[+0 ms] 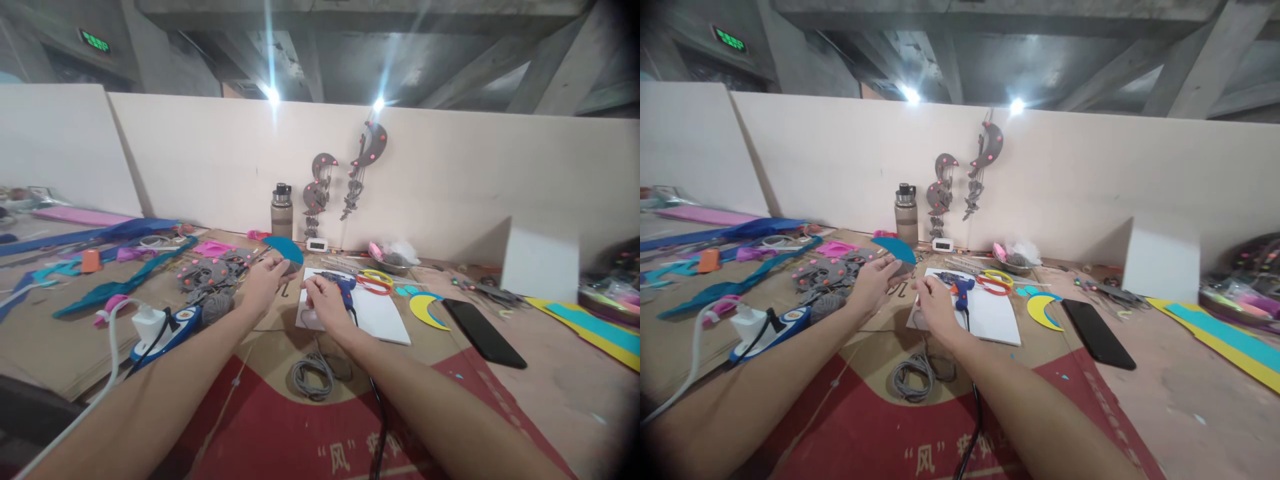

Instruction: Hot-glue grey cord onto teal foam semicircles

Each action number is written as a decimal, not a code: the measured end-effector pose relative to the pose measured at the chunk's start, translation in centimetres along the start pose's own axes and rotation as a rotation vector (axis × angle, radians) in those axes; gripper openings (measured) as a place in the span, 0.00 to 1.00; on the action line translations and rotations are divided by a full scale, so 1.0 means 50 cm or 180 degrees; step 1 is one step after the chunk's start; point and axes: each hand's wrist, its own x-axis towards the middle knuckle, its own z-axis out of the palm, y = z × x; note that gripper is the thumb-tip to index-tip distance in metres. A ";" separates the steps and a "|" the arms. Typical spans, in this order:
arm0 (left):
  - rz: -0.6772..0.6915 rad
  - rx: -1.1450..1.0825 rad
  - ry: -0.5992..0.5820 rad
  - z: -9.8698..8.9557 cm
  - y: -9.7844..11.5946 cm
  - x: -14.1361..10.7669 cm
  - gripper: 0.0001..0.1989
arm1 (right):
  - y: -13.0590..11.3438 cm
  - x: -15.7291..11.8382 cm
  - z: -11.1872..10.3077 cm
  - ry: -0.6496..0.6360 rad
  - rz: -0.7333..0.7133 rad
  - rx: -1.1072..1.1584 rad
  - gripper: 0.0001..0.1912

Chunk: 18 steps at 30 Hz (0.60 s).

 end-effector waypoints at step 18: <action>-0.0606 -0.0993 0.0224 -0.026 -0.007 0.033 0.04 | -0.006 -0.011 -0.005 -0.0596 -0.1284 -0.2438 0.14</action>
